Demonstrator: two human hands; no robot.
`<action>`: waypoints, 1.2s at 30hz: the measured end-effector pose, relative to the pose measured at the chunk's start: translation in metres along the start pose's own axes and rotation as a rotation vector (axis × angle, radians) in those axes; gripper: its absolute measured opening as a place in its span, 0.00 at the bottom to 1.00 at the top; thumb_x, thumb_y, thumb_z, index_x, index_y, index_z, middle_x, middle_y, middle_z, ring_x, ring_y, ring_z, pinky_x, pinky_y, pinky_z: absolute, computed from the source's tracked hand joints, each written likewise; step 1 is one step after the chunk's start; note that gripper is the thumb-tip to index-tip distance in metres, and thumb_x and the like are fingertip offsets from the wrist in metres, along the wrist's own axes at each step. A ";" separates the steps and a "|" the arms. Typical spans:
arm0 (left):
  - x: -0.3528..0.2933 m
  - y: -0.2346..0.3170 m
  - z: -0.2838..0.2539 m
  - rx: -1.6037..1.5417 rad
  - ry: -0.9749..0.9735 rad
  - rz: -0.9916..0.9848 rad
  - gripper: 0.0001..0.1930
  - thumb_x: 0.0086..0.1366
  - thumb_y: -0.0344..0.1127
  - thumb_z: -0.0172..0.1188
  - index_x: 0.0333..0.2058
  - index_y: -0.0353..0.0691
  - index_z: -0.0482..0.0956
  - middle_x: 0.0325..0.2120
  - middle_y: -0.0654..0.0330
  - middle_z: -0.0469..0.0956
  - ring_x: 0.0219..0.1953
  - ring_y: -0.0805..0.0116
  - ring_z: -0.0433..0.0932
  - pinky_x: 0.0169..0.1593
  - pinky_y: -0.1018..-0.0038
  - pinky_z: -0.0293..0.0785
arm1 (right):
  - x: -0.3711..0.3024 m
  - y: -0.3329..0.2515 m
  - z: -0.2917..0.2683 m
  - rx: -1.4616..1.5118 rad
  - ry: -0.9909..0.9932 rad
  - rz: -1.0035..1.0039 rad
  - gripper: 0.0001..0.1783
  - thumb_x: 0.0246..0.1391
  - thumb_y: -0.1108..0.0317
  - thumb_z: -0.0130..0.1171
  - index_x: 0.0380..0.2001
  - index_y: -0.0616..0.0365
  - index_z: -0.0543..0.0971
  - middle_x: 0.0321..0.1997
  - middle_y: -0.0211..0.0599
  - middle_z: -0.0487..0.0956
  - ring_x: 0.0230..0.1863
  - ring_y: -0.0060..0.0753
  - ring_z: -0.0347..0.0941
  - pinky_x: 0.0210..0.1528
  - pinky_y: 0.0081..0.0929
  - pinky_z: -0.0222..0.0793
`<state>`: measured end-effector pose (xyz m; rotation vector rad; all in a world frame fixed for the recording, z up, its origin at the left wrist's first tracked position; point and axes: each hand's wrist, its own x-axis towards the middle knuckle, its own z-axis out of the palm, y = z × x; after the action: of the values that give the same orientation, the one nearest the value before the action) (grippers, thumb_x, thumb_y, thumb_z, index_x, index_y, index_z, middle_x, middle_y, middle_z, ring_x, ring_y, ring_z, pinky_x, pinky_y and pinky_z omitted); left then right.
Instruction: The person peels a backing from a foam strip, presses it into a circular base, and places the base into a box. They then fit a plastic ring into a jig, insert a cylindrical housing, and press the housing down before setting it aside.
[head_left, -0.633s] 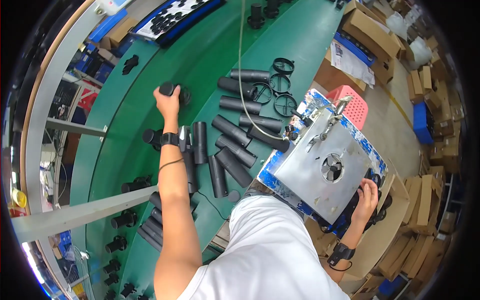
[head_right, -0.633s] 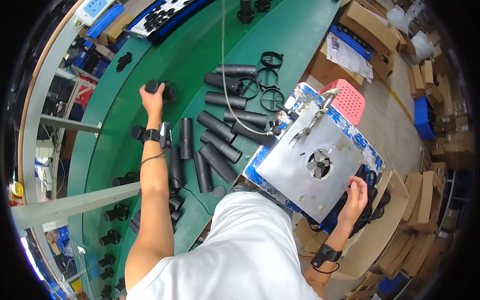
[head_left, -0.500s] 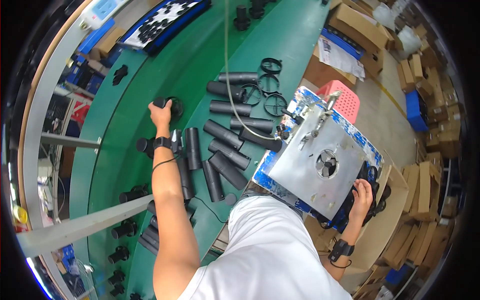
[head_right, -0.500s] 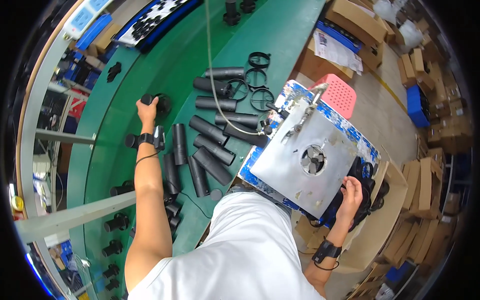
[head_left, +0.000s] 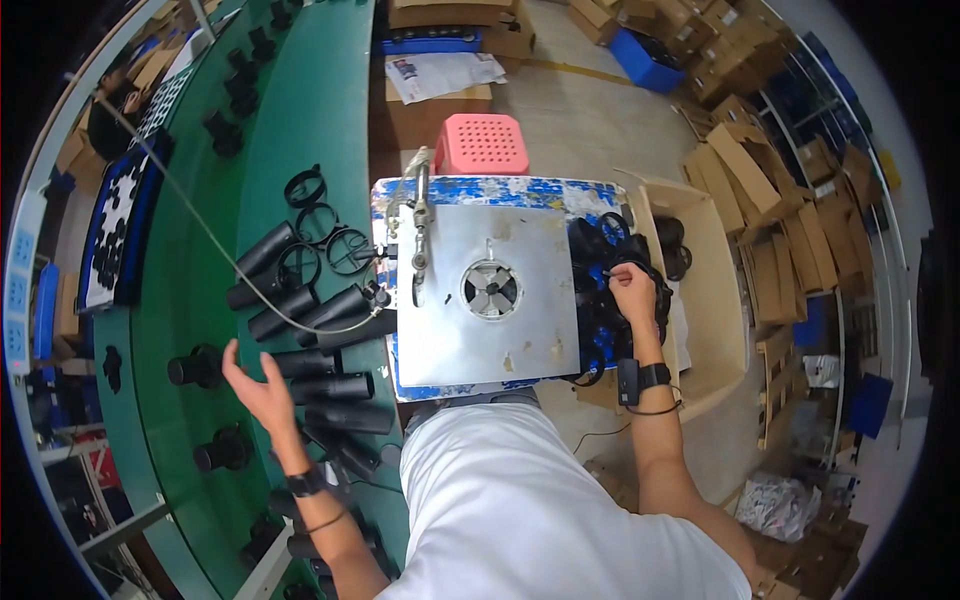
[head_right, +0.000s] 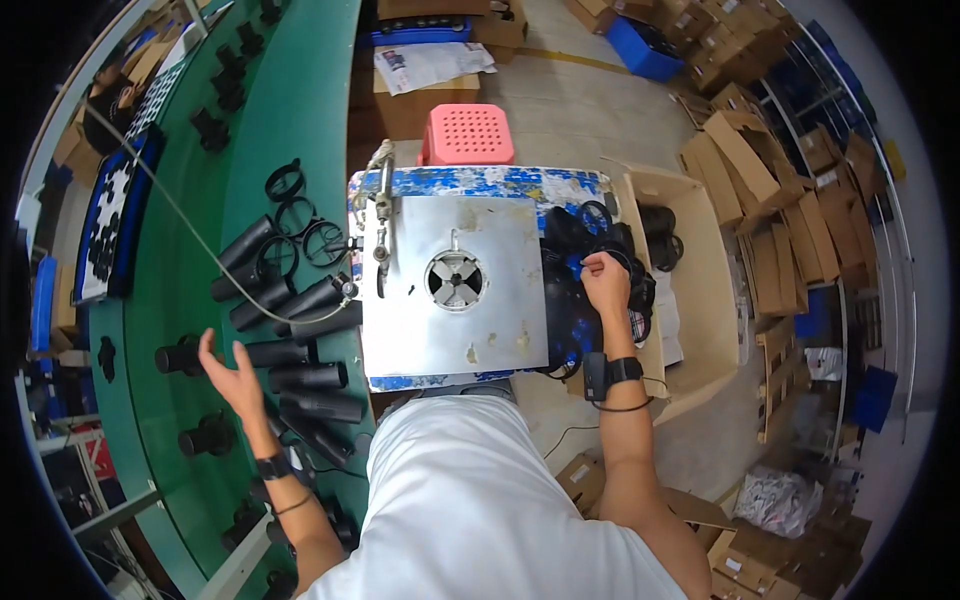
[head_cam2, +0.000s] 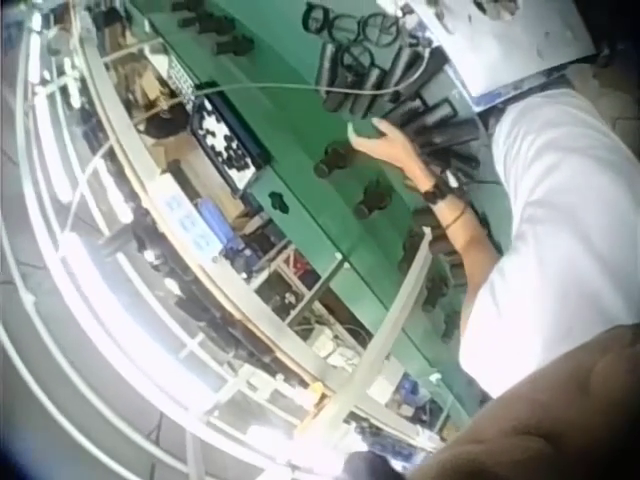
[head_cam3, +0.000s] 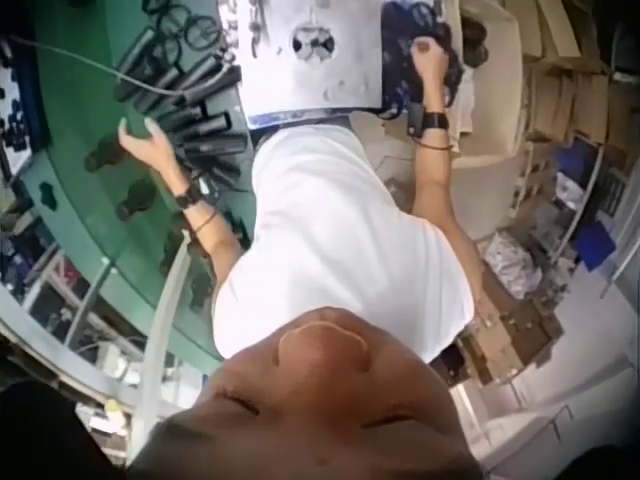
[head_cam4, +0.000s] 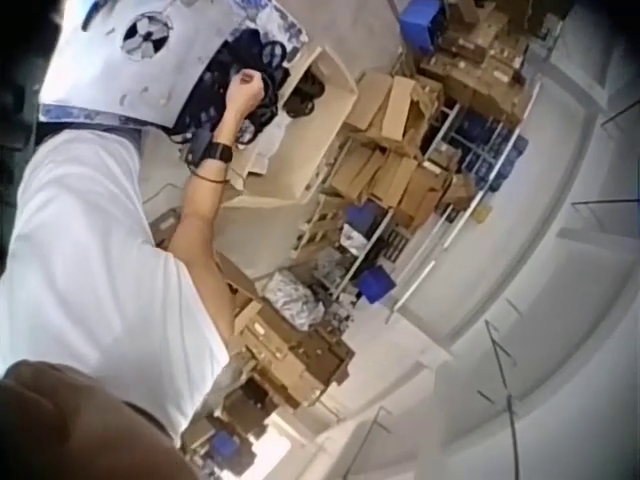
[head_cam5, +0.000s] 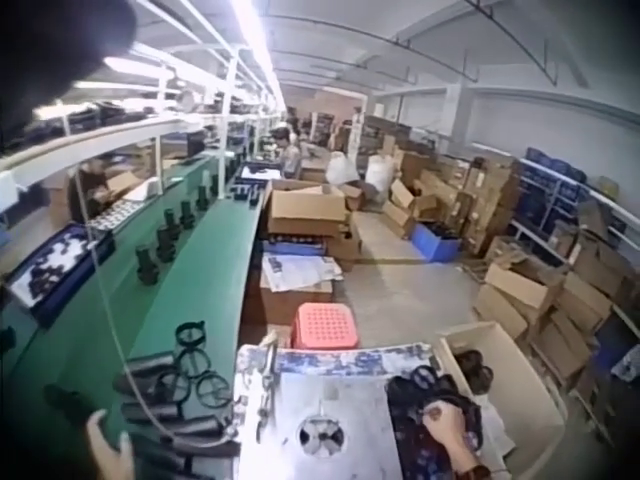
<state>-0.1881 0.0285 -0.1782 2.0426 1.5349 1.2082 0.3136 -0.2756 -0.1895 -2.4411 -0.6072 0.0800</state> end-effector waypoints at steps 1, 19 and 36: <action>-0.010 0.009 0.008 -0.054 -0.053 -0.020 0.24 0.63 0.31 0.57 0.57 0.34 0.66 0.55 0.53 0.68 0.57 0.59 0.68 0.57 0.66 0.65 | 0.002 0.007 -0.001 -0.097 -0.040 -0.077 0.09 0.43 0.71 0.65 0.31 0.57 0.81 0.33 0.40 0.81 0.36 0.39 0.78 0.42 0.33 0.73; -0.037 0.038 0.034 -0.345 -0.298 -0.167 0.15 0.66 0.26 0.52 0.51 0.34 0.70 0.50 0.55 0.74 0.52 0.66 0.74 0.56 0.72 0.68 | -0.157 0.113 0.042 0.039 0.180 0.433 0.15 0.47 0.62 0.64 0.34 0.58 0.74 0.32 0.37 0.77 0.29 0.34 0.74 0.34 0.32 0.71; -0.049 0.152 0.078 -0.824 -0.851 -0.173 0.10 0.68 0.31 0.53 0.45 0.33 0.72 0.35 0.57 0.79 0.38 0.72 0.77 0.42 0.77 0.72 | -0.151 -0.016 -0.044 0.809 0.083 0.433 0.11 0.47 0.80 0.61 0.36 0.59 0.76 0.35 0.35 0.79 0.36 0.30 0.77 0.41 0.28 0.73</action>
<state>-0.0351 -0.0547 -0.1433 1.4828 0.6227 0.5845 0.1805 -0.3556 -0.1569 -1.7253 0.0254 0.3288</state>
